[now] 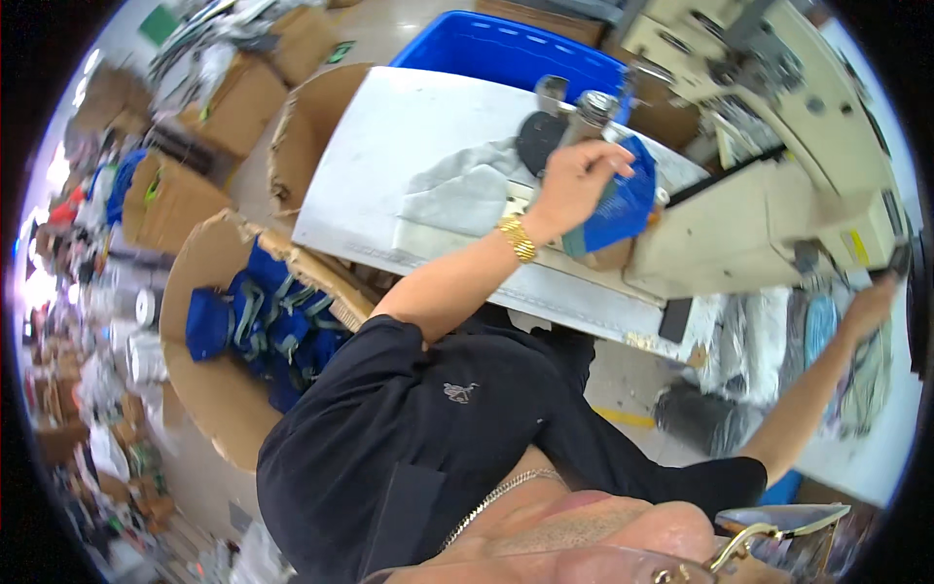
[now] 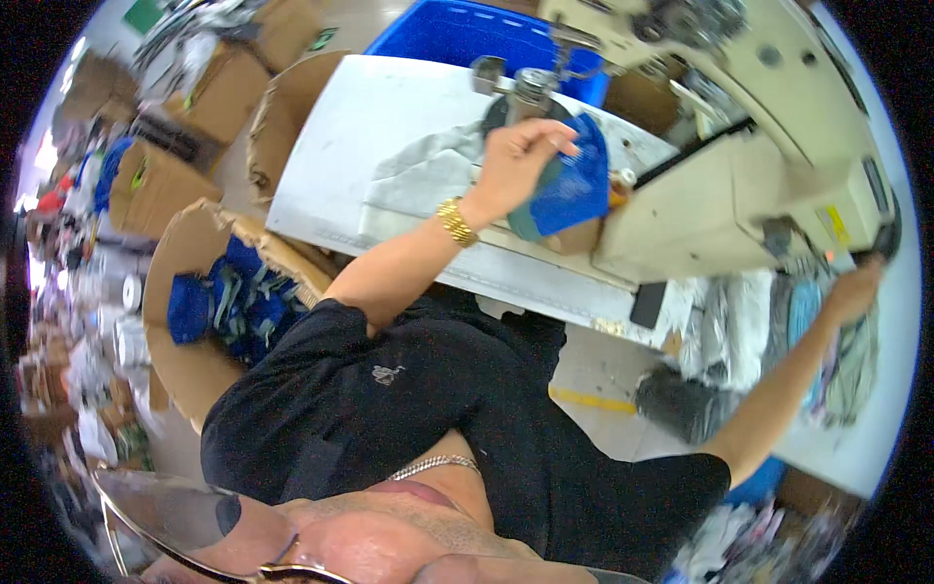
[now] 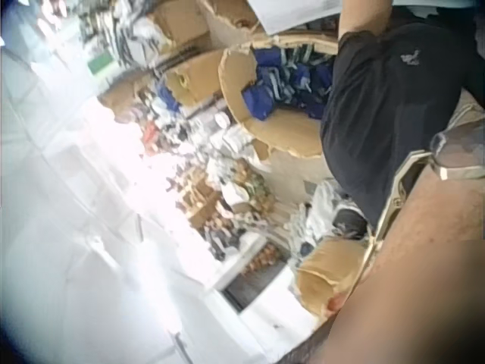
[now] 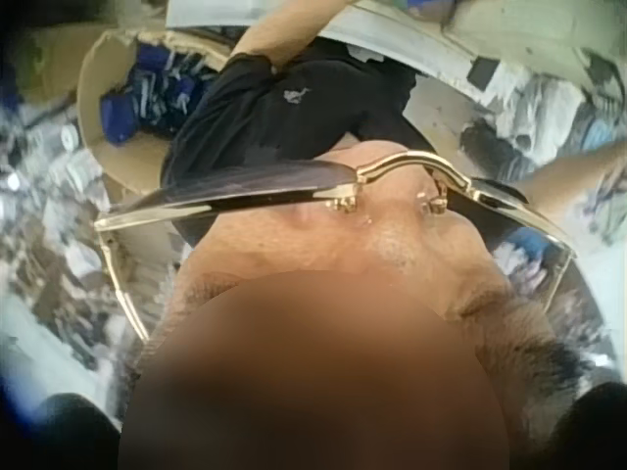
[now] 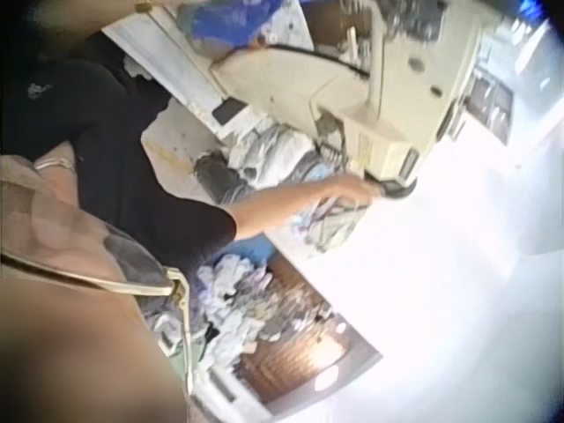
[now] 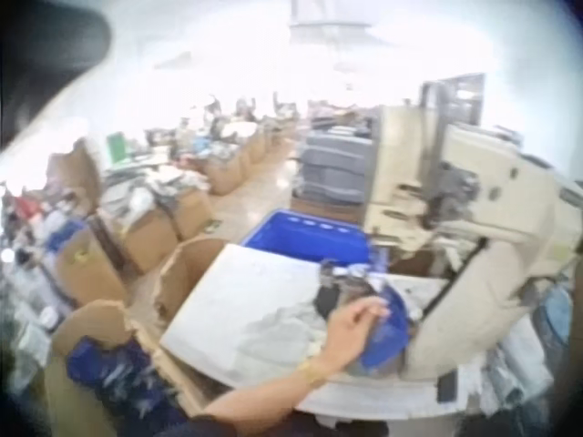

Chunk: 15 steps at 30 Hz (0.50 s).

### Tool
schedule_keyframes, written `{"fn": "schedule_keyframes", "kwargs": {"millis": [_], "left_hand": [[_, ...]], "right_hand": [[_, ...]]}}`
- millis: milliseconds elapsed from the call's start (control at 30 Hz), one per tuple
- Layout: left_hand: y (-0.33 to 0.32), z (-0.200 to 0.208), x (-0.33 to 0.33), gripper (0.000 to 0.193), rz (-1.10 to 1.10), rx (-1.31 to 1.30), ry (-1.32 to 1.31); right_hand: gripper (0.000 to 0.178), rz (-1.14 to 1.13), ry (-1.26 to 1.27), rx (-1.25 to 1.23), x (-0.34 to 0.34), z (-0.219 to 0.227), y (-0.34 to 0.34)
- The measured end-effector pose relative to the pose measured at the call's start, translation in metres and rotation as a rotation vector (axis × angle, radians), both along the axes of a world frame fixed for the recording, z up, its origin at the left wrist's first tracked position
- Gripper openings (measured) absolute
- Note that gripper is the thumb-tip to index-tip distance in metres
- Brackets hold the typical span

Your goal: Sewing patches onto blue mesh caps using an industrial sewing machine.

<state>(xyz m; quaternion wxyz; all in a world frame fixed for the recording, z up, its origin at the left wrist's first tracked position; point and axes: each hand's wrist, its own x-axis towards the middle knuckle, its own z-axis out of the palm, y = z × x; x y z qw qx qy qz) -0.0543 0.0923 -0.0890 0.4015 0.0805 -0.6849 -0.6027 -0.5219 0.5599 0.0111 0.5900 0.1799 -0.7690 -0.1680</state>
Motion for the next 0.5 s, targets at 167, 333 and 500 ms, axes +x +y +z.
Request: {"fn": "schedule_keyframes", "kwargs": {"millis": [167, 333, 500], "left_hand": [[-0.013, -0.007, 0.011, 0.016, -0.057, 0.072, 0.039], [-0.012, -0.005, 0.019, 0.016, -0.042, 0.044, 0.043], [0.002, -0.003, 0.026, 0.020, -0.062, -0.096, 0.024]], "right_hand": [[0.054, 0.648, -0.636, -0.869, 0.118, 0.046, -0.068], [0.055, 0.516, -0.652, -0.516, 0.118, 0.141, -0.094], [0.054, 0.439, -0.335, -0.726, 0.131, 0.073, -0.102]]}}
